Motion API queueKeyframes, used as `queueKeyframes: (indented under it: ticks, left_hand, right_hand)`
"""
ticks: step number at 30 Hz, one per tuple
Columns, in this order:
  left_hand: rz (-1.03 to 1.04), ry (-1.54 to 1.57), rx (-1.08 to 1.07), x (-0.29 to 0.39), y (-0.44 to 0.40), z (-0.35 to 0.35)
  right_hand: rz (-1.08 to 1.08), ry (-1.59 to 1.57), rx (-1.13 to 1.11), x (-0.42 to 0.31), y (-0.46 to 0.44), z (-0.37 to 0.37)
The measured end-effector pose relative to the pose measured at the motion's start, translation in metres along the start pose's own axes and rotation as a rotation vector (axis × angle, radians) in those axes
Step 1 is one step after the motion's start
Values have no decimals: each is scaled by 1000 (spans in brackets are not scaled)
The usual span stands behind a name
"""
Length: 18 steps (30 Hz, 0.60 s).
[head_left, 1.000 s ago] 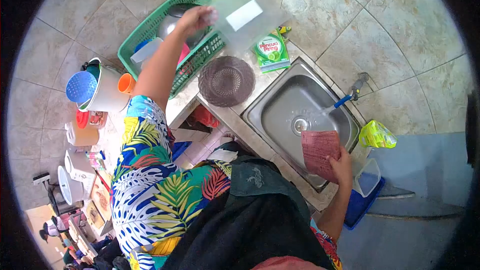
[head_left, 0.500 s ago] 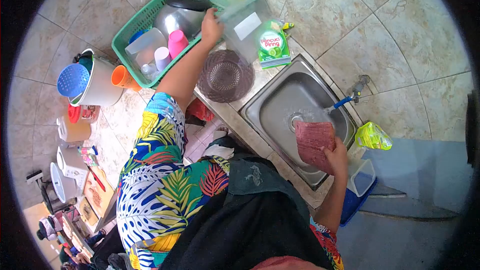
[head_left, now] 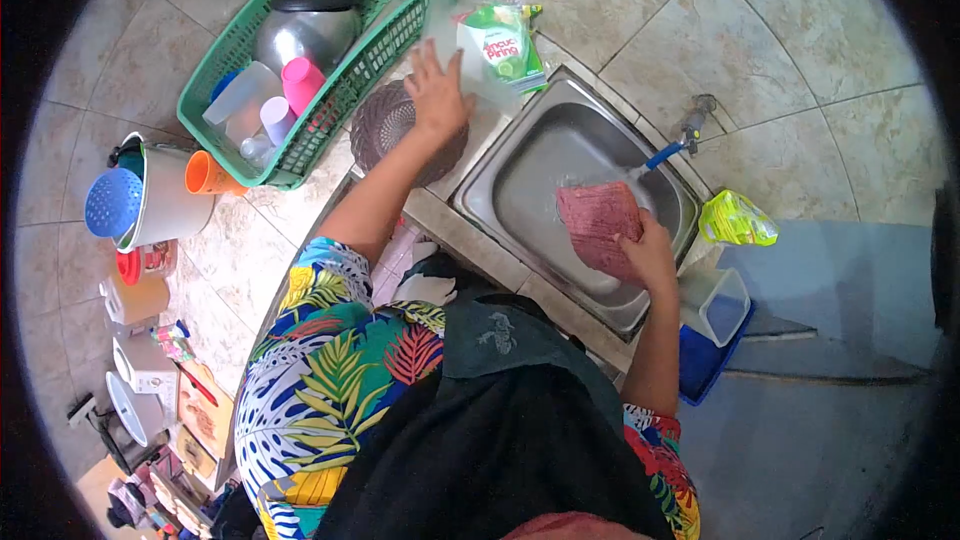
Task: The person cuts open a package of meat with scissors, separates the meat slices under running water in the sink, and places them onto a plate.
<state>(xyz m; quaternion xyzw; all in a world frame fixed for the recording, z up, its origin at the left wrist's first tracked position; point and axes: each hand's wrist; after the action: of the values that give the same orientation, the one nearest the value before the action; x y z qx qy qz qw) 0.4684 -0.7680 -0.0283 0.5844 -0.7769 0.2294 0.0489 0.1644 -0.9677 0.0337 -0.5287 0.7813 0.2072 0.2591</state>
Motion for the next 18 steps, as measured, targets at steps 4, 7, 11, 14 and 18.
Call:
queueKeyframes:
  ticks: [4, 7, 11, 14, 18]
  left_hand:
    - [-151, 507, 133, -33, -25, 8]
    - [-338, 734, -228, -55, -37, 24]
    - [-170, 762, -153, -48, -29, -39]
    - [-42, 888, -164, -68, -12, -85]
    - [11, 1064, -305, -135, 27, -158]
  right_hand:
    - [-44, -13, 7, -2, 0, 6]
    - [-23, -53, -16, -3, -2, 10]
    - [-84, -20, -46, 14, -2, 18]
    - [-73, 12, -137, 14, 1, 12]
    - [-121, -114, -180, 29, -9, 16]
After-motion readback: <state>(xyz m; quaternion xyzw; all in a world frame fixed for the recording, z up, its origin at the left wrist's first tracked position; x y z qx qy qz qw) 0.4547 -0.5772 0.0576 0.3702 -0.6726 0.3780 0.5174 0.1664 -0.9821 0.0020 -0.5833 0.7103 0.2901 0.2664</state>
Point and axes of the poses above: each hand's wrist, its own y-axis away from the middle knuckle, its own z-axis out of the palm, x = y × z, and after that the axes turned 13 degrees about -z, right-handed
